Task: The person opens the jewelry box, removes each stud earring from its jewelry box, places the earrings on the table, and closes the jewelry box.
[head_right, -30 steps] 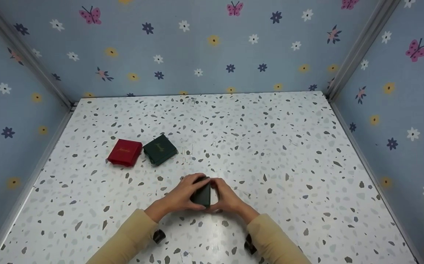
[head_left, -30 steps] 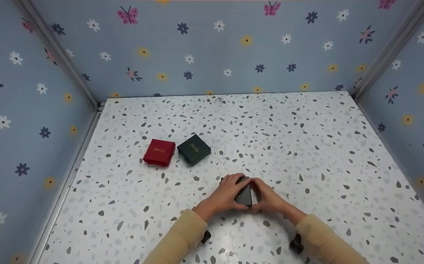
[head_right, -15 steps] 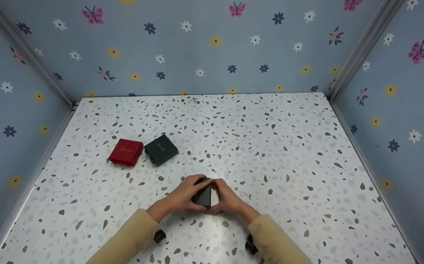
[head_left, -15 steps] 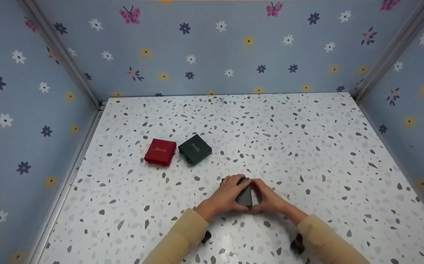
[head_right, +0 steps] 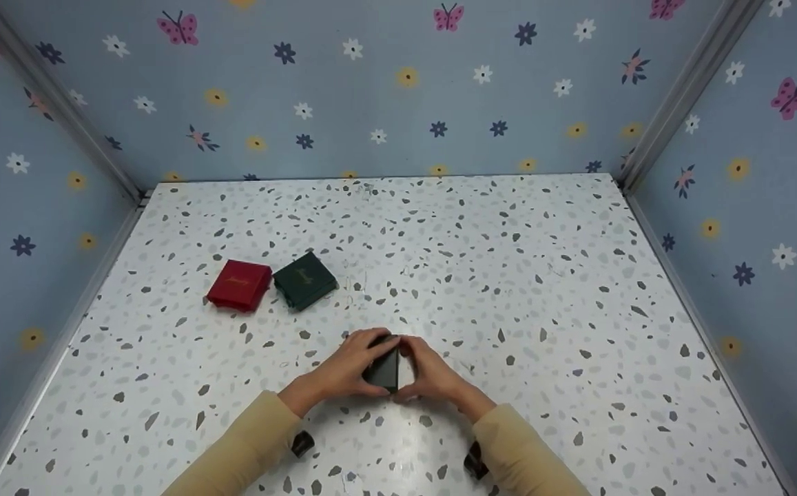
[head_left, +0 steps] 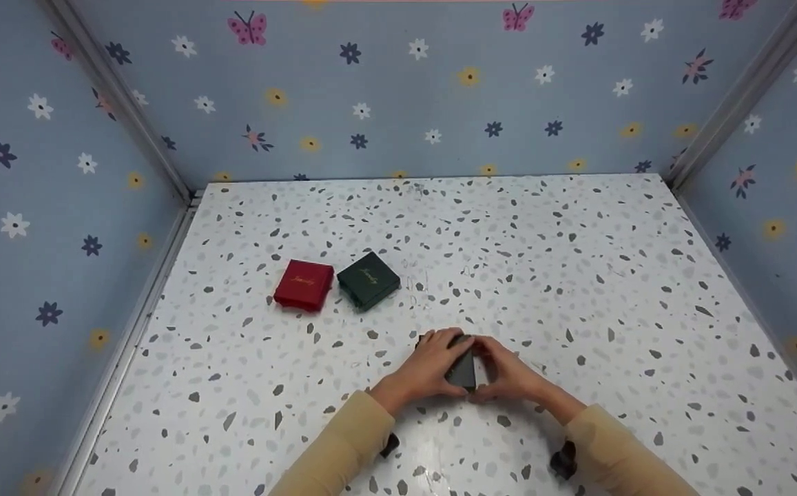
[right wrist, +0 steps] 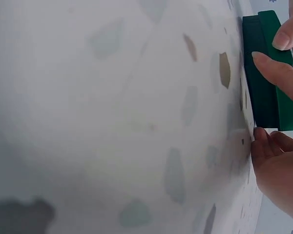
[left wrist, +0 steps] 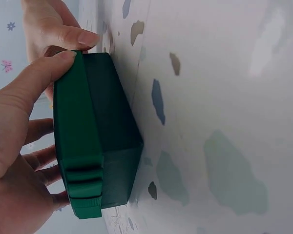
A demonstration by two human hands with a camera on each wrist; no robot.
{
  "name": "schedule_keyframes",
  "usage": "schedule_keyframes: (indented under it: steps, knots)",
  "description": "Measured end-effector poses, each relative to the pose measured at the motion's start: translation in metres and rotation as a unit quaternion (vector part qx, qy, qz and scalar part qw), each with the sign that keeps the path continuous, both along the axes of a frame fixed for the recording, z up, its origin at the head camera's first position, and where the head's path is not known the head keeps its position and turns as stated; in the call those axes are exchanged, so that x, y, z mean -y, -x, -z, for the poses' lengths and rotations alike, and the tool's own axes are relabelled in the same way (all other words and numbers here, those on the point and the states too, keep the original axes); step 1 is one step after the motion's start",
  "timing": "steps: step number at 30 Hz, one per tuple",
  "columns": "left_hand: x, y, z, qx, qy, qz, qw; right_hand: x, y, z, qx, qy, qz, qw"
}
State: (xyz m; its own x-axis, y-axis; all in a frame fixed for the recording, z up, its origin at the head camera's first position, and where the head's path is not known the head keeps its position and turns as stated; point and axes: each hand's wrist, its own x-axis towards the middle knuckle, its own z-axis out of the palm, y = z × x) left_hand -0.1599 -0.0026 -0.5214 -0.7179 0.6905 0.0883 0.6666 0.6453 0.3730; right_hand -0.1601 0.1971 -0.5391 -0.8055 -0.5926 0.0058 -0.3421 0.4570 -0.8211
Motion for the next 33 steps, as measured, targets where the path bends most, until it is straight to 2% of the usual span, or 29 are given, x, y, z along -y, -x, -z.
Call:
schedule_keyframes:
  steps: [2, 7, 13, 19, 24, 30, 33]
  knots:
    - [0.0, 0.0, 0.0, 0.001, 0.0, 0.001, 1.0, -0.004, 0.002, 0.008, 0.004, -0.004, 0.0, 1.0]
    - [-0.001, -0.001, -0.001, 0.009, 0.016, -0.003, 0.9998, -0.006, -0.001, 0.007, -0.008, 0.009, -0.013, 0.9998]
    - [-0.002, -0.002, 0.002, 0.021, 0.041, -0.018, 0.9988, -0.004, -0.005, 0.004, -0.004, -0.003, -0.005, 1.0]
    - [-0.002, -0.002, 0.003, 0.022, 0.04, -0.018, 0.9988, -0.005, -0.008, -0.001, -0.003, 0.024, -0.012, 0.9996]
    - [0.0, -0.003, 0.002, 0.042, 0.017, -0.024, 0.9987, -0.004, -0.011, -0.01, -0.003, 0.024, 0.002, 0.9997]
    - [0.006, -0.003, 0.0, 0.058, -0.002, -0.014, 0.9982, -0.001, -0.013, -0.021, -0.042, 0.007, 0.008, 0.9991]
    - [0.011, -0.004, -0.004, 0.06, 0.008, -0.015, 0.9981, 0.001, -0.014, -0.023, -0.071, 0.001, 0.001, 0.9975]
